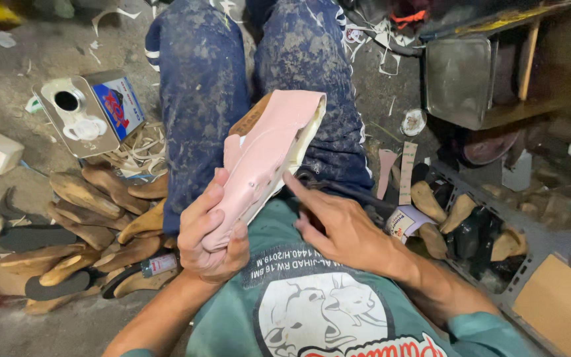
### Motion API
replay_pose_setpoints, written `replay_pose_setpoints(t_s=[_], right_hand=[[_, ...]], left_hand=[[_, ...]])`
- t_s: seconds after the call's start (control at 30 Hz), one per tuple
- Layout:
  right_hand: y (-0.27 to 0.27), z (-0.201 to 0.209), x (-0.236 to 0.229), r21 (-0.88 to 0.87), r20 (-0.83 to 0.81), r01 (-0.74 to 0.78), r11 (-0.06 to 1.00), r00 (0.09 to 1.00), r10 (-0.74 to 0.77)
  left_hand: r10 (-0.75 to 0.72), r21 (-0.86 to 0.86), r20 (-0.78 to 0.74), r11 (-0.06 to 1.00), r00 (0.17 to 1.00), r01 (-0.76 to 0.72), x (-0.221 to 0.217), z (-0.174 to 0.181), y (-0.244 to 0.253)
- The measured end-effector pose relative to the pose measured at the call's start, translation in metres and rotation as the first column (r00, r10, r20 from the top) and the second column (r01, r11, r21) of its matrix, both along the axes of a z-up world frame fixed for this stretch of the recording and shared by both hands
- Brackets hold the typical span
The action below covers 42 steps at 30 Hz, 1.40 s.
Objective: The person uses pliers and a hammer to shape and secure the sole of a pink shoe. They then apply glue from a metal tin to the shoe's interior and press the parts together.
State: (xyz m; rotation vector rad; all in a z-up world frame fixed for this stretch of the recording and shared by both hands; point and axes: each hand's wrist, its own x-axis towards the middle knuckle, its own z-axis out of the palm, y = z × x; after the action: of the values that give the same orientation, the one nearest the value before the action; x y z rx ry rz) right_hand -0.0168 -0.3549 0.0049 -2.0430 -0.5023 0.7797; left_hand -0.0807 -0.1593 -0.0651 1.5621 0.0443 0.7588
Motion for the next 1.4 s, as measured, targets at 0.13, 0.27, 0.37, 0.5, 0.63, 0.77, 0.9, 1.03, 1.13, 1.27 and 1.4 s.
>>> replay_pose_setpoints(t_s=[0.13, 0.27, 0.37, 0.5, 0.63, 0.77, 0.9, 1.03, 1.13, 1.27, 1.4], right_hand=[[-0.009, 0.011, 0.028, 0.168, -0.072, 0.131, 0.977, 0.99, -0.121], [0.014, -0.002, 0.035, -0.27, 0.594, 0.136, 0.953, 0.802, 0.054], [0.033, -0.005, 0.028, -0.441, 0.754, 0.146, 0.885, 0.595, 0.278], [0.031, 0.014, 0.017, -0.356, 0.788, 0.062, 0.932, 0.557, 0.263], [0.024, 0.013, 0.029, -0.136, 0.678, 0.036, 0.99, 0.732, 0.067], [0.021, -0.019, 0.03, 0.196, 0.284, 0.232, 0.953, 0.917, -0.281], [0.034, -0.035, 0.018, 0.239, 0.164, 0.25, 0.938, 0.942, -0.293], [0.038, -0.035, -0.003, 0.161, 0.226, 0.248, 0.955, 0.933, -0.281], [0.041, 0.003, -0.021, 0.152, 0.215, 0.07, 0.986, 0.971, -0.102], [0.017, 0.004, 0.01, 0.381, 0.281, 0.279, 0.881, 0.873, -0.398], [-0.056, -0.065, 0.061, 0.38, -0.055, 0.663, 0.645, 0.712, -0.7]], left_hand=[[0.018, -0.016, -0.02, 1.0, 1.0, -0.018, 0.015, 0.009, -0.003], [-0.085, -0.146, -0.103, 0.987, 0.991, 0.069, 0.019, 0.029, -0.015], [-0.128, -0.113, -0.082, 0.986, 0.988, 0.119, 0.014, 0.036, -0.023], [-0.13, -0.061, -0.059, 0.99, 0.99, 0.127, 0.011, 0.034, -0.022], [-0.081, -0.167, -0.063, 0.984, 0.995, 0.07, 0.019, 0.032, -0.025], [-0.023, -0.309, -0.102, 0.951, 0.995, -0.01, 0.023, 0.032, -0.024], [0.051, -0.407, -0.167, 0.906, 0.985, -0.116, 0.031, 0.027, -0.023], [0.074, -0.466, -0.124, 0.876, 0.99, -0.124, 0.032, 0.023, -0.025], [0.084, -0.407, -0.126, 0.904, 0.988, -0.129, 0.029, 0.027, -0.022], [0.021, -0.471, -0.007, 0.882, 1.0, -0.021, 0.03, 0.029, -0.007], [-0.307, -0.015, -0.269, 0.949, 0.913, 0.315, -0.003, -0.008, 0.029]])
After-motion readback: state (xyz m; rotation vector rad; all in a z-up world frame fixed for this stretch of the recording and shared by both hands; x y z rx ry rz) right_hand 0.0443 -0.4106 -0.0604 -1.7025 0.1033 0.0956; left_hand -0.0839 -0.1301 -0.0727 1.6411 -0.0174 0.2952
